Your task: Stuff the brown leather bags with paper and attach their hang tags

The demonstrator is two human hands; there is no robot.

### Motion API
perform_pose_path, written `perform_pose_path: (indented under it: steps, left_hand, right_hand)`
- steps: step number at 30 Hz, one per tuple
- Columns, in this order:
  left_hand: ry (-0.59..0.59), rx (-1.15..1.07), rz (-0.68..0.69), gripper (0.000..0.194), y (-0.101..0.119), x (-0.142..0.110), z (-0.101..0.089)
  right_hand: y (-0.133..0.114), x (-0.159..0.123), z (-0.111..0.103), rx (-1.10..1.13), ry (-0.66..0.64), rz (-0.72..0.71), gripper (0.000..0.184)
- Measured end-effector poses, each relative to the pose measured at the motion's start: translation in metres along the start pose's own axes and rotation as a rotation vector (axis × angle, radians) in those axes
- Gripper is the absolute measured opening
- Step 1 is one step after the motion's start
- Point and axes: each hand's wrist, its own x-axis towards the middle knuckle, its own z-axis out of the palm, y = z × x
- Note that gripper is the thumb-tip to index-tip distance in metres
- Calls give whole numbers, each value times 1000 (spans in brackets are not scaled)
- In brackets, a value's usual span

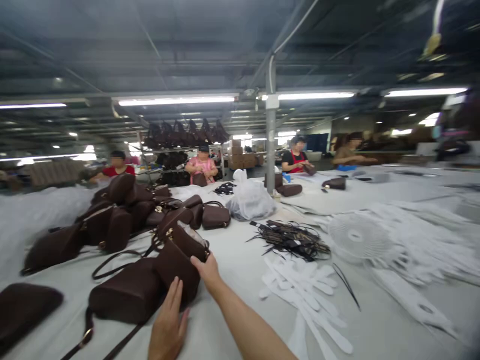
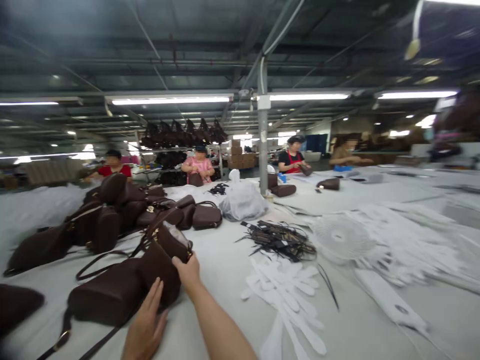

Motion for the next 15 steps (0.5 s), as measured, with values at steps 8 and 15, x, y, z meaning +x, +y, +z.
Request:
perform_pose_path:
  steps: [8,15]
  left_hand:
    - [390,-39,-206,65,-3,17,-12]
    - [106,-345,-418,56,-44,-5,23]
  right_hand:
    - [-17,10,-79,-49,-166,-122,26]
    - [-44,-45,-196,-117,-531,-42,36]
